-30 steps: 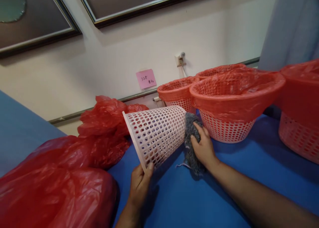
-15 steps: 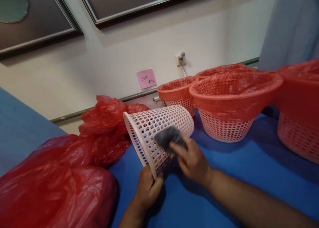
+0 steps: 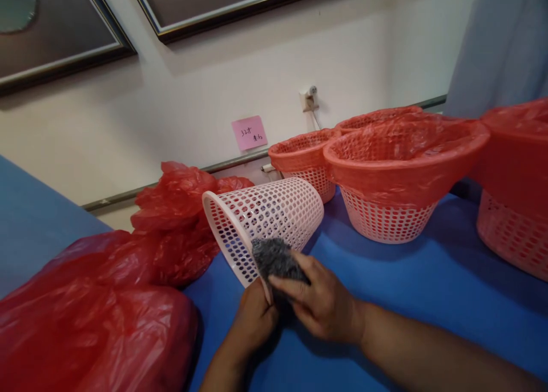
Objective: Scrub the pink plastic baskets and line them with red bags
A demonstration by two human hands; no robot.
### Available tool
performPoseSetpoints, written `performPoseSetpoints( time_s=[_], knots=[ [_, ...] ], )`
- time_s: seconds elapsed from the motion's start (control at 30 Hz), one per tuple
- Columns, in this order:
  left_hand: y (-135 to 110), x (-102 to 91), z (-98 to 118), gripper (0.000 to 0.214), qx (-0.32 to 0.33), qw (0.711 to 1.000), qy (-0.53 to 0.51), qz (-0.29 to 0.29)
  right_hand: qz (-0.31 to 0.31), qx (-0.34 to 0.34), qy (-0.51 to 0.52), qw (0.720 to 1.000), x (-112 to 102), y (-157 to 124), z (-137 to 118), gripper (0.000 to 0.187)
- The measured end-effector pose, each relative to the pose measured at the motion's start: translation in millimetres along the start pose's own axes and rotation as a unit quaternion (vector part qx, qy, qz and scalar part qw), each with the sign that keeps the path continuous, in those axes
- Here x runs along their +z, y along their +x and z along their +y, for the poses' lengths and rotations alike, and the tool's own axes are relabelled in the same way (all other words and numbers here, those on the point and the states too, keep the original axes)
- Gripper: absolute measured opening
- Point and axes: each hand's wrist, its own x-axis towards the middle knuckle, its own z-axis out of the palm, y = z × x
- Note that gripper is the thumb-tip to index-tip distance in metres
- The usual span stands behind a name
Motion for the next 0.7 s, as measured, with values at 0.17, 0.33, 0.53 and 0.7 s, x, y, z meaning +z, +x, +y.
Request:
performPoseSetpoints(
  time_s=[0.17, 0.33, 0.53, 0.7],
  knots=[
    [6.1, -1.6, -13.3, 0.082, 0.031, 0.997, 0.05, -0.039, 0.072, 0.391, -0.082, 0.914, -2.6, -1.6, 74.5, 0.057],
    [14.2, -0.7, -16.6, 0.082, 0.044, 0.993, 0.059, -0.092, 0.07, 0.35, -0.084, 0.93, -4.6, -0.2, 70.3, 0.059],
    [5.3, 4.2, -9.6, 0.059, 0.006, 0.996, -0.093, -0.013, 0.004, -0.053, -0.006, 0.999, -7.6, 2.8, -3.6, 0.058],
    [-8.4, 6.0, -3.4, 0.051, -0.03, 0.964, -0.244, 0.099, 0.001, -0.027, -0.028, 0.999, -6.8, 2.0, 8.6, 0.057]
  ],
)
